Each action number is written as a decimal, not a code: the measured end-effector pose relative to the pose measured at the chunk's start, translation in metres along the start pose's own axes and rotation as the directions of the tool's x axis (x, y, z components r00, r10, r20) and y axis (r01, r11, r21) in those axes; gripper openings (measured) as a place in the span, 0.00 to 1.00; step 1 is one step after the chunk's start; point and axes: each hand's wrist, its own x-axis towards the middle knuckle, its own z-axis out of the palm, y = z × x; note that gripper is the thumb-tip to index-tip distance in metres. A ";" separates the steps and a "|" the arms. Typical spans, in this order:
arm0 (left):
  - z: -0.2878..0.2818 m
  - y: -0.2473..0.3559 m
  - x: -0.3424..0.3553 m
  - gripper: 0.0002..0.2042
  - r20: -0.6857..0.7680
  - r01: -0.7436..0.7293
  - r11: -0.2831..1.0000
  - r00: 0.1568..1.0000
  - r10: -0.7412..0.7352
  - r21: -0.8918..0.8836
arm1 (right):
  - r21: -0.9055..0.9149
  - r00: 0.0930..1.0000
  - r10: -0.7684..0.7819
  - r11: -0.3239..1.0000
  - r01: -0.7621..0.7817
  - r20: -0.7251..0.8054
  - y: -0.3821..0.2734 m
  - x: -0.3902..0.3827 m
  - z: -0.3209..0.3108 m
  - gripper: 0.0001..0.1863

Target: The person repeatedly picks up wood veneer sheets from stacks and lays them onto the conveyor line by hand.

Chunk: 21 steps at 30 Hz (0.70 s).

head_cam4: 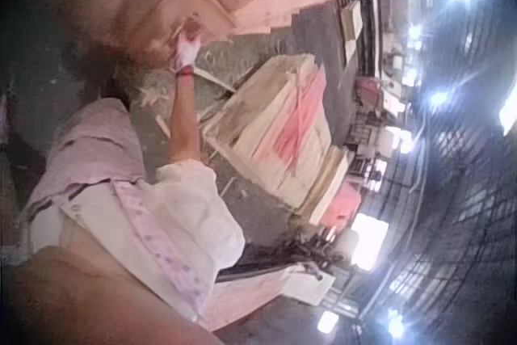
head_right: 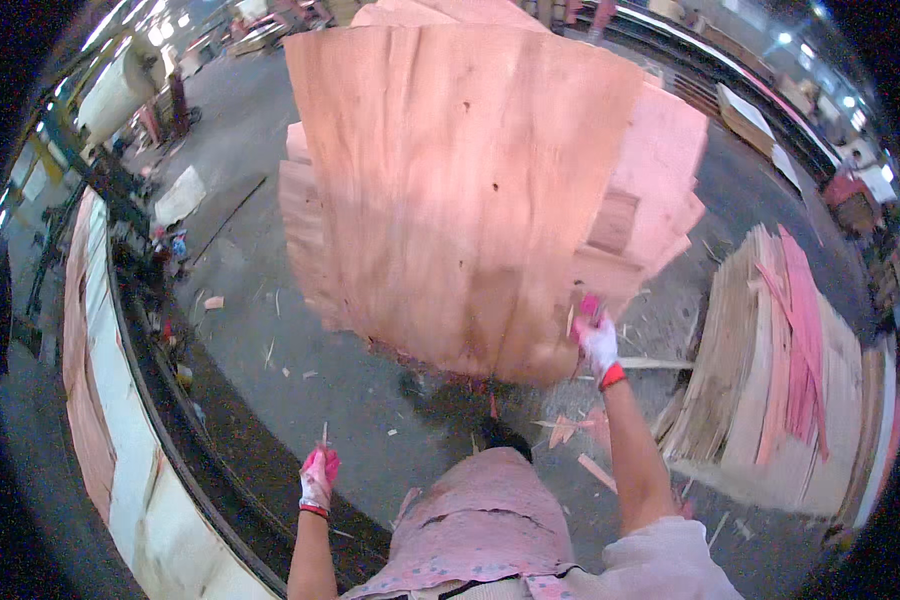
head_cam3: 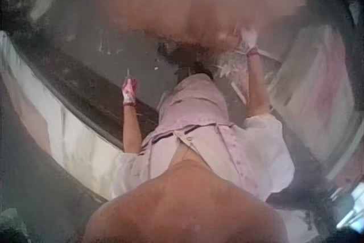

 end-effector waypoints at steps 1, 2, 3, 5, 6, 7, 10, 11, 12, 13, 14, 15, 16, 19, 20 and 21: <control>0.027 0.009 -0.006 0.12 0.004 -0.040 0.997 0.999 0.039 0.064 | 0.075 0.996 -0.088 0.993 0.090 -0.027 -0.009 0.037 0.004 0.17; 0.051 0.011 -0.010 0.12 0.008 -0.081 0.989 0.997 0.081 0.126 | 0.152 0.983 -0.173 0.972 0.180 -0.057 -0.016 0.074 0.007 0.15; 0.059 0.001 -0.013 0.13 0.105 -0.171 0.974 0.982 0.156 0.148 | 0.157 0.996 -0.080 0.984 0.084 -0.033 -0.025 0.101 0.016 0.14; 0.094 -0.006 -0.031 0.15 0.244 -0.235 0.870 0.960 0.138 0.434 | 0.097 1.000 -0.008 0.995 0.007 0.013 -0.039 0.129 0.027 0.07; 0.120 -0.006 -0.045 0.17 0.283 -0.219 0.882 0.953 0.103 0.416 | 0.013 0.999 -0.022 1.000 0.022 0.023 -0.042 0.125 0.033 0.06; 0.140 -0.005 -0.056 0.19 0.308 -0.200 0.896 0.948 0.076 0.396 | -0.067 0.998 -0.035 0.997 0.039 0.051 -0.045 0.114 0.040 0.05; 0.198 -0.009 -0.065 0.32 0.497 -0.366 0.802 0.862 0.101 0.473 | -0.256 0.982 -0.160 0.950 0.180 0.097 -0.046 0.058 0.049 0.06; 0.233 -0.002 -0.069 0.37 0.555 -0.541 0.649 0.804 0.213 0.535 | -0.324 0.962 -0.252 0.906 0.273 0.106 -0.036 0.046 0.042 0.07; 0.261 0.001 -0.068 0.39 0.610 -0.679 0.483 0.725 0.320 0.553 | -0.299 0.974 -0.175 0.931 0.211 0.142 -0.049 0.026 0.053 0.10; 0.284 0.004 -0.065 0.42 0.673 -0.781 0.288 0.624 0.397 0.553 | -0.277 0.980 -0.098 0.950 0.145 0.174 -0.073 0.000 0.069 0.13; 0.307 0.007 -0.065 0.42 0.655 -0.768 0.302 0.640 0.402 0.565 | -0.249 0.947 -0.092 0.953 0.174 0.307 -0.099 -0.016 0.083 0.14; 0.327 0.007 -0.064 0.41 0.642 -0.786 0.295 0.616 0.457 0.543 | -0.218 0.897 -0.085 0.956 0.196 0.435 -0.115 -0.032 0.100 0.15; 0.340 0.011 -0.063 0.39 0.629 -0.808 0.282 0.582 0.515 0.517 | 0.199 0.911 -0.159 0.976 0.088 0.380 -0.125 -0.049 0.129 0.15; 0.339 0.016 -0.054 0.31 0.360 -0.730 0.424 0.652 0.667 0.536 | 0.138 0.773 -0.072 0.990 -0.021 0.630 -0.151 -0.048 0.164 0.18; 0.331 0.023 -0.053 0.31 0.325 -0.719 0.433 0.656 0.681 0.544 | 0.091 0.686 -0.084 0.996 0.025 0.723 -0.149 -0.040 0.168 0.18; 0.313 0.039 -0.053 0.25 0.311 -0.729 0.334 0.594 0.742 0.597 | 0.101 0.651 -0.095 0.994 0.028 0.753 -0.153 -0.037 0.178 0.18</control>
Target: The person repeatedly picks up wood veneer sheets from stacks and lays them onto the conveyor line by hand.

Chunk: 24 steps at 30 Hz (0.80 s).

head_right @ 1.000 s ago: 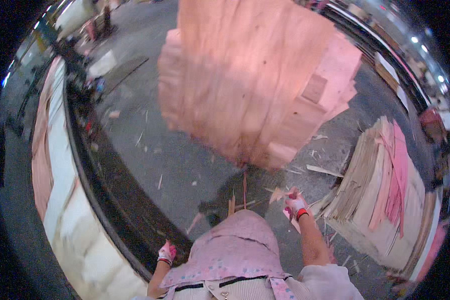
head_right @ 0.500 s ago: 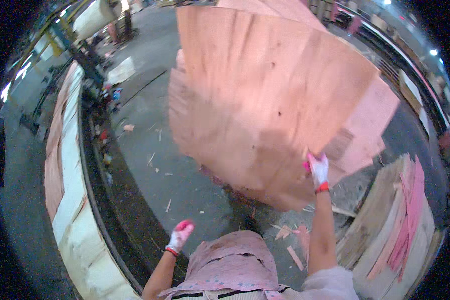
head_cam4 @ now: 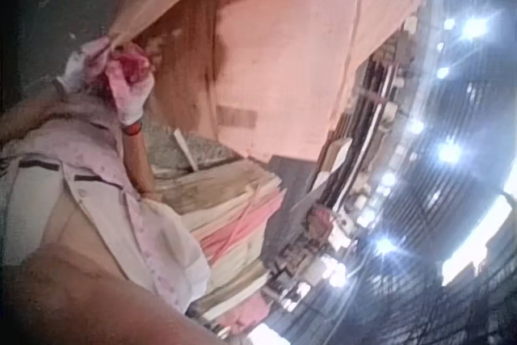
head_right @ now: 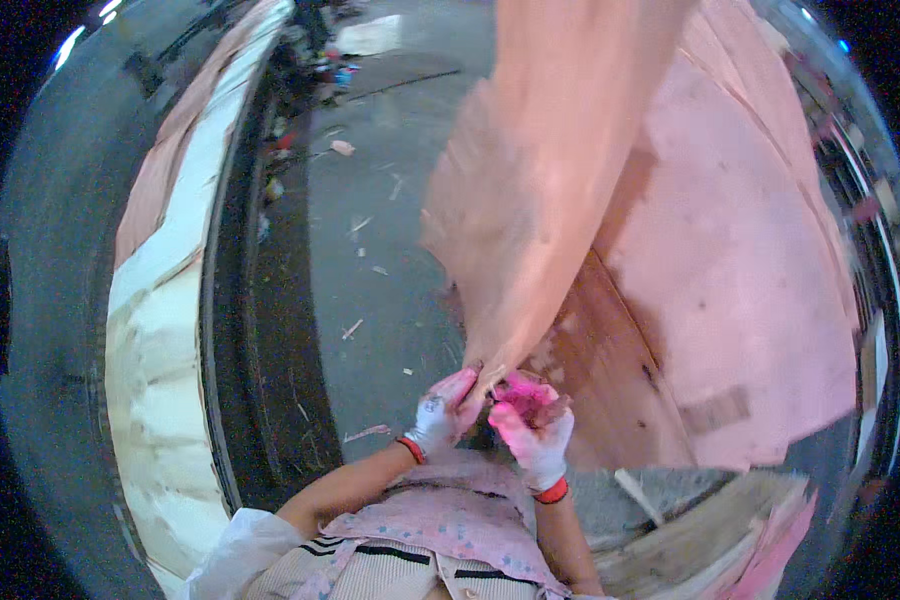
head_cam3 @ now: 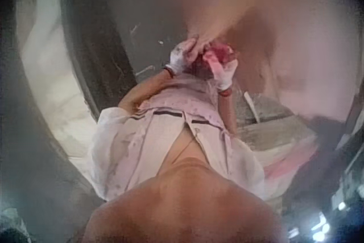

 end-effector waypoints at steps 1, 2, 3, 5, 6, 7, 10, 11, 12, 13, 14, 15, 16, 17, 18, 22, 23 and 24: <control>-0.022 -0.002 0.008 0.20 -0.067 -0.049 0.993 0.996 0.056 0.103 | 0.155 0.997 0.073 0.985 -0.070 -0.012 -0.007 0.008 0.008 0.17; -0.046 0.006 0.027 0.14 -0.137 -0.045 0.992 0.989 0.062 0.121 | 0.301 0.988 0.152 0.943 -0.143 -0.006 -0.011 0.019 0.017 0.17; -0.066 0.006 0.039 0.14 -0.203 -0.013 0.988 0.978 0.045 0.153 | 0.302 0.989 0.132 0.942 -0.148 0.070 -0.007 0.031 0.022 0.17; -0.108 0.001 0.061 0.12 -0.308 -0.112 0.991 0.942 0.129 0.074 | 0.242 0.974 0.152 0.964 -0.110 -0.165 0.009 0.060 0.033 0.18; -0.129 0.006 0.071 0.11 -0.394 -0.162 0.978 0.897 0.202 0.133 | 0.250 0.986 0.139 0.962 -0.112 -0.095 0.020 0.073 0.045 0.18; -0.158 0.027 0.084 0.09 -0.446 -0.184 0.974 0.866 0.224 0.132 | 0.334 0.980 0.134 0.939 -0.079 -0.145 0.034 0.085 0.054 0.18; -0.241 0.045 0.088 0.09 -0.542 -0.174 0.984 0.825 0.158 0.021 | 0.470 0.964 0.256 0.861 -0.193 -0.072 0.083 0.127 0.099 0.18; -0.266 0.044 0.082 0.09 -0.560 -0.185 0.982 0.809 0.177 0.042 | 0.500 0.929 0.369 0.809 -0.307 -0.026 0.110 0.146 0.109 0.18; -0.287 0.041 0.075 0.09 -0.586 -0.186 0.981 0.790 0.183 0.054 | 0.497 0.933 0.334 0.791 -0.356 0.136 0.147 0.180 0.106 0.18; -0.314 0.034 0.063 0.09 -0.662 -0.195 0.981 0.738 0.133 -0.020 | 0.487 0.928 0.326 0.790 -0.373 0.183 0.129 0.185 0.148 0.18; -0.340 0.024 0.050 0.10 -0.730 -0.217 0.972 0.679 0.082 -0.093 | 0.508 0.925 0.304 0.773 -0.380 0.228 0.106 0.194 0.190 0.18; -0.369 0.010 0.036 0.10 -0.723 -0.134 0.982 0.691 -0.005 -0.135 | 0.530 0.924 0.275 0.759 -0.378 0.265 0.086 0.198 0.229 0.17; -0.390 -0.004 0.023 0.10 -0.740 -0.155 0.956 0.667 -0.085 -0.250 | 0.523 0.922 0.253 0.764 -0.377 0.295 0.090 0.212 0.255 0.17; -0.411 -0.021 0.010 0.10 -0.744 -0.185 0.914 0.648 -0.164 -0.362 | 0.383 0.943 0.029 0.909 -0.163 0.332 0.098 0.233 0.277 0.18; -0.436 -0.035 0.002 0.10 -0.761 -0.201 0.916 0.632 -0.148 -0.346 | 0.252 0.903 -0.189 0.963 0.094 0.386 0.097 0.246 0.303 0.19; -0.548 -0.092 -0.077 0.14 -0.917 -0.220 0.923 0.321 -0.237 -0.315 | 0.532 0.813 -0.003 0.758 -0.378 0.582 -0.031 0.177 0.506 0.19; -0.583 -0.129 -0.104 0.19 -0.919 -0.762 0.516 0.356 -0.171 -0.391 | 0.568 0.835 -0.102 0.776 -0.274 0.541 -0.054 0.150 0.547 0.19; -0.621 -0.172 -0.141 0.20 -0.940 -0.781 0.535 0.200 -0.275 -0.323 | 0.598 0.786 -0.251 0.781 -0.180 0.565 -0.084 0.115 0.589 0.18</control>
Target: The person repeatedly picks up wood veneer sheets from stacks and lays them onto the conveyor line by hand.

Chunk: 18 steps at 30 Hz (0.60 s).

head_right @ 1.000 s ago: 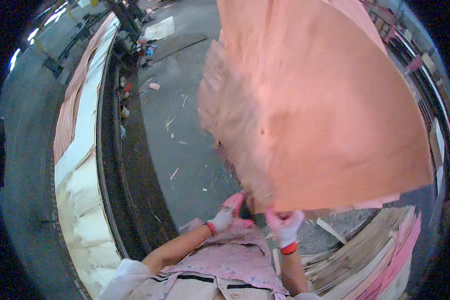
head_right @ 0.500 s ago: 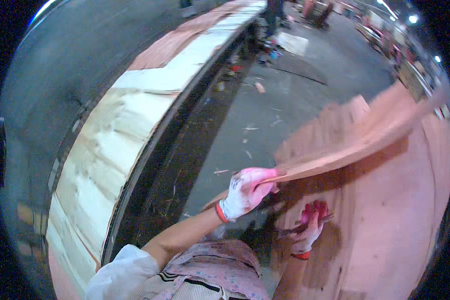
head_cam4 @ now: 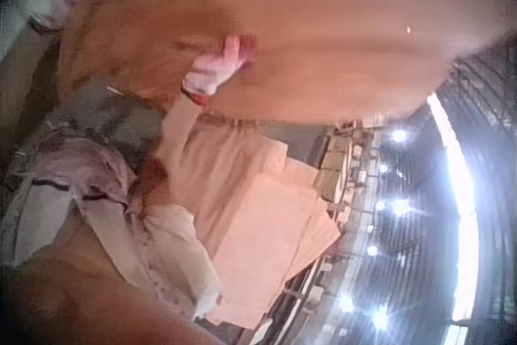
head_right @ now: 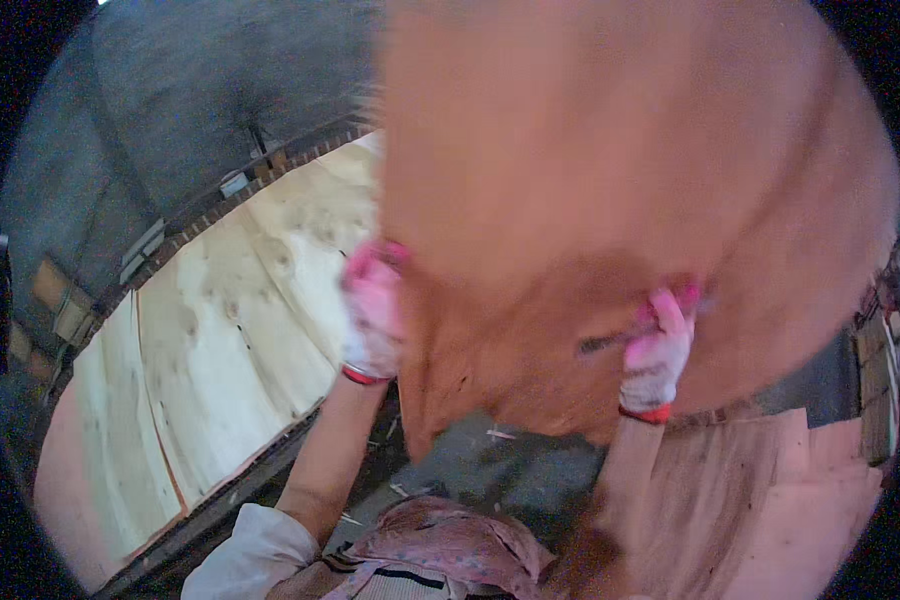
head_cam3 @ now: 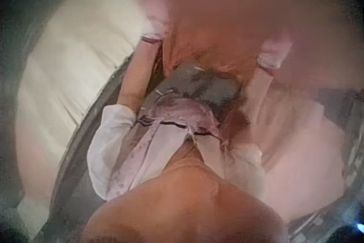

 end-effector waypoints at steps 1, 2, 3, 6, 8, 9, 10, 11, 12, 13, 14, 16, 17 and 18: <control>0.008 0.026 0.020 0.21 0.129 -0.118 0.993 0.985 0.115 0.012 | -0.058 0.988 -0.112 0.991 0.119 0.102 0.005 0.008 0.040 0.18; -0.031 0.047 0.044 0.20 -0.244 -0.141 0.970 0.951 0.189 0.199 | -0.045 0.976 -0.074 0.995 0.084 0.203 0.018 0.009 0.080 0.19; -0.072 0.085 0.075 0.17 0.381 -0.008 0.985 0.921 0.074 -0.172 | -0.041 0.954 -0.058 0.996 0.073 0.295 0.019 0.017 0.103 0.20; -0.163 0.178 0.122 0.16 0.088 -0.409 0.769 0.901 0.424 0.492 | -0.264 0.667 0.324 0.945 -0.193 0.670 0.050 0.041 0.114 0.17; -0.213 0.223 0.111 0.16 0.522 -0.479 -0.251 0.599 0.608 0.841 | -0.469 0.304 0.587 0.796 -0.382 0.750 0.104 0.015 0.124 0.17; -0.179 0.213 0.111 0.16 0.117 -0.485 0.508 0.795 0.595 0.712 | -0.611 0.106 0.704 0.672 -0.419 0.702 0.130 0.004 0.119 0.21; -0.134 0.205 0.113 0.17 -0.155 -0.249 0.960 0.951 0.268 0.130 | -0.702 -0.123 0.758 0.514 -0.494 0.641 0.151 -0.009 0.120 0.24; -0.139 0.202 0.119 0.17 -0.145 -0.245 0.961 0.954 0.262 0.127 | -0.738 -0.203 0.758 0.476 -0.478 0.620 0.165 -0.016 0.131 0.25; -0.149 0.206 0.122 0.17 -0.050 -0.334 0.788 0.907 0.418 0.517 | -0.774 -0.294 0.747 0.438 -0.457 0.597 0.184 -0.025 0.142 0.25; -0.165 0.201 0.128 0.18 0.098 -0.373 0.470 0.855 0.510 0.800 | -0.678 -0.247 0.713 0.413 -0.608 0.656 0.224 -0.034 0.140 0.28; -0.188 0.193 0.137 0.18 0.107 -0.376 0.467 0.856 0.506 0.800 | -0.594 -0.140 0.706 0.453 -0.665 0.694 0.257 -0.032 0.151 0.28; -0.237 0.186 0.140 0.23 0.102 -0.227 0.071 0.668 0.737 0.971 | -0.506 -0.077 0.665 0.483 -0.714 0.743 0.308 -0.024 0.194 0.28; -0.239 0.172 0.146 0.25 -0.074 -0.309 0.444 0.748 0.660 0.841 | -0.369 0.126 0.718 0.490 -0.790 0.684 0.331 -0.009 0.213 0.25; -0.237 0.164 0.147 0.26 -0.199 -0.323 0.748 0.834 0.514 0.580 | -0.221 0.307 0.759 0.504 -0.835 0.574 0.353 0.006 0.231 0.22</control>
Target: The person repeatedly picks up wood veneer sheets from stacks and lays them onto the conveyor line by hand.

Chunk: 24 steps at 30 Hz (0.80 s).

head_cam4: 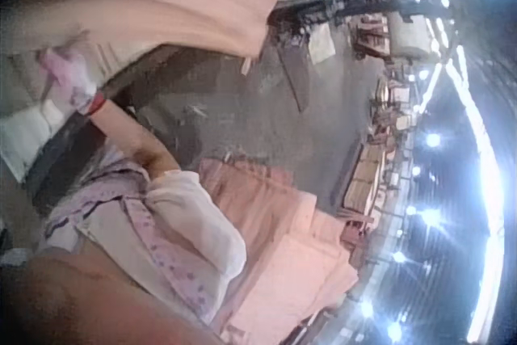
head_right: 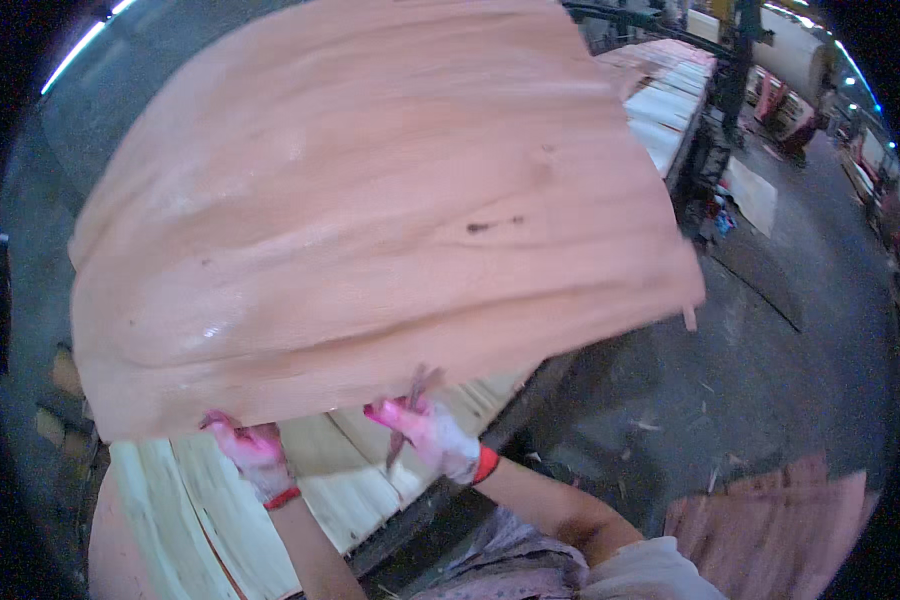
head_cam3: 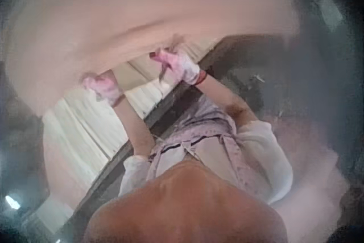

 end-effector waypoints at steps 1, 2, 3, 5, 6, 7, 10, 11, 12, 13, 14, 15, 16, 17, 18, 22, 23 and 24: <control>-0.008 0.002 0.012 0.26 -0.006 -0.014 1.000 1.000 0.014 0.010 | 0.003 1.000 0.007 1.000 -0.007 0.016 -0.008 0.034 -0.002 0.22; -0.019 0.006 0.027 0.26 0.256 0.270 0.896 0.949 -0.186 -0.351 | 0.226 0.981 -0.133 0.960 0.163 -0.141 -0.023 0.070 -0.008 0.22; -0.024 -0.001 0.031 0.26 0.545 0.564 0.602 0.803 -0.242 -0.565 | 0.402 0.922 -0.218 0.850 0.340 -0.319 -0.041 0.102 -0.021 0.22; -0.054 -0.024 0.038 0.25 0.335 0.471 0.752 0.877 -0.345 -0.462 | 0.419 0.926 -0.217 0.843 0.338 -0.310 -0.061 0.173 -0.069 0.22; -0.074 -0.045 0.045 0.25 0.118 0.396 0.858 0.918 -0.379 -0.327 | 0.422 0.923 -0.244 0.833 0.357 -0.299 -0.064 0.212 -0.096 0.22; -0.091 -0.072 0.058 0.24 -0.098 0.334 0.927 0.931 -0.353 -0.168 | 0.436 0.921 -0.205 0.833 0.342 -0.331 -0.061 0.255 -0.119 0.22; -0.112 -0.129 0.077 0.23 -0.560 0.409 0.903 0.782 -0.273 0.131 | 0.348 0.876 -0.155 0.875 0.337 -0.457 -0.034 0.346 -0.194 0.17; -0.101 -0.146 0.072 0.24 -0.631 0.512 0.853 0.695 -0.345 0.098 | 0.264 0.825 -0.147 0.904 0.335 -0.546 -0.021 0.363 -0.218 0.13; -0.096 -0.155 0.076 0.24 -0.636 0.519 0.849 0.690 -0.345 0.103 | 0.267 0.824 -0.137 0.906 0.329 -0.550 -0.016 0.379 -0.237 0.13; -0.094 -0.165 0.077 0.24 -0.708 0.626 0.778 0.528 -0.470 -0.051 | 0.272 0.800 0.015 0.944 0.186 -0.599 -0.010 0.387 -0.258 0.13; -0.097 -0.172 0.073 0.24 -0.746 0.697 0.685 0.338 -0.574 -0.211 | 0.289 0.747 0.167 0.957 0.035 -0.644 0.001 0.388 -0.272 0.13; -0.107 -0.177 0.062 0.23 -0.733 0.651 0.735 0.405 -0.547 -0.189 | 0.297 0.741 0.182 0.955 0.024 -0.647 0.017 0.382 -0.279 0.13; -0.119 -0.180 0.051 0.22 -0.715 0.600 0.782 0.471 -0.517 -0.170 | 0.253 0.698 0.220 0.966 -0.057 -0.681 0.031 0.374 -0.285 0.12; -0.134 -0.180 0.050 0.22 -0.712 0.610 0.774 0.467 -0.525 -0.171 | 0.207 0.651 0.240 0.970 -0.129 -0.720 0.033 0.375 -0.287 0.11; -0.152 -0.174 0.048 0.21 -0.642 0.720 0.693 0.513 -0.570 -0.041 | 0.210 0.644 0.241 0.970 -0.126 -0.726 0.028 0.376 -0.282 0.11; -0.147 -0.188 0.078 0.20 -0.680 0.763 0.628 0.381 -0.627 -0.152 | 0.343 0.676 0.258 0.939 -0.008 -0.691 0.018 0.387 -0.279 0.05; -0.142 -0.198 0.089 0.20 -0.678 0.770 0.621 0.379 -0.630 -0.146 | 0.316 0.714 0.210 0.949 0.017 -0.668 0.019 0.397 -0.283 0.06; -0.139 -0.206 0.098 0.19 -0.659 0.772 0.635 0.463 -0.593 -0.028 | 0.317 0.738 0.162 0.946 0.073 -0.655 0.014 0.410 -0.279 0.07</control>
